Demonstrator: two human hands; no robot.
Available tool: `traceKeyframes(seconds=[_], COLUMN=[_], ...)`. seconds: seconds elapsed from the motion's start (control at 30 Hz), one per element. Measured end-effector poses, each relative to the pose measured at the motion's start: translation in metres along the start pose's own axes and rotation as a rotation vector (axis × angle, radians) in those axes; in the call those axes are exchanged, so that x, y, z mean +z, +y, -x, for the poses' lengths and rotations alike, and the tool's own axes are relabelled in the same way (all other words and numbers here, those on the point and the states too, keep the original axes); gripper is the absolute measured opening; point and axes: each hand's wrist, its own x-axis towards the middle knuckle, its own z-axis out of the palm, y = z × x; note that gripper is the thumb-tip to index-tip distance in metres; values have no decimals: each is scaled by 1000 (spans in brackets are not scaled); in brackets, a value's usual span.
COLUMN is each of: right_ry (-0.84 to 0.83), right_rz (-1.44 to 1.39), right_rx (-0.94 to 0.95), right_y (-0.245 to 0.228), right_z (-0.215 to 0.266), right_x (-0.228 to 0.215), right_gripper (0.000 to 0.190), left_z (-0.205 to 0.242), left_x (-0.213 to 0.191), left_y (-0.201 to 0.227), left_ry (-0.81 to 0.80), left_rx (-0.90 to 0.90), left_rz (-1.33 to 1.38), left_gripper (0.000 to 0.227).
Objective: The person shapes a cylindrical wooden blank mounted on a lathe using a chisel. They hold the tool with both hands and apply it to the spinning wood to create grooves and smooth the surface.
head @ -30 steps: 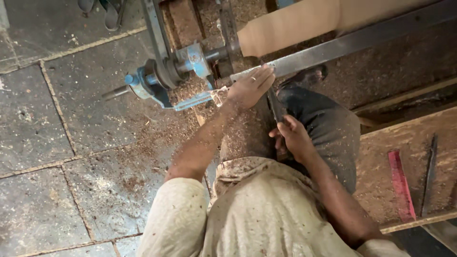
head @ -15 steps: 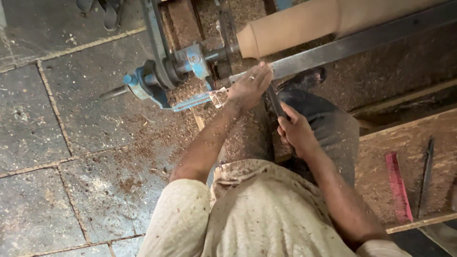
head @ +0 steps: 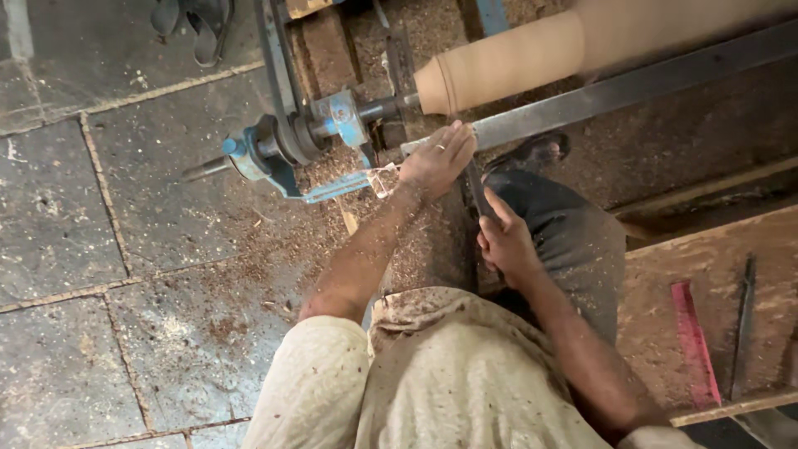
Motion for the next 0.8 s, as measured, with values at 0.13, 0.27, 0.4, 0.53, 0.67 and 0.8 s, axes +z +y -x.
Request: traceKeyframes(seconds=[0.13, 0.27, 0.4, 0.53, 0.67, 0.8], right_ry=[-33, -47, -39, -76, -31, -28], right_rz=[74, 93, 135, 65, 277, 160], right_rx=[-42, -43, -62, -154, -252, -38], right_y=[-9, -12, -7, 4, -3, -19], right_z=[2, -3, -11, -11, -9, -3], right_x=[-5, -13, -21, -20, -21, -25], right_gripper=[60, 63, 61, 60, 58, 60], left_z=[-4, -9, -10, -3, -1, -1], left_x=[-10, -15, -15, -11, -1, 7], left_y=[2, 3, 2, 1, -2, -2], left_ry=[45, 28, 22, 24, -19, 4], left_rx=[-10, -16, -8, -7, 25, -17], left_rz=[-29, -43, -47, -9, -19, -3], left_gripper=[47, 46, 47, 50, 52, 54])
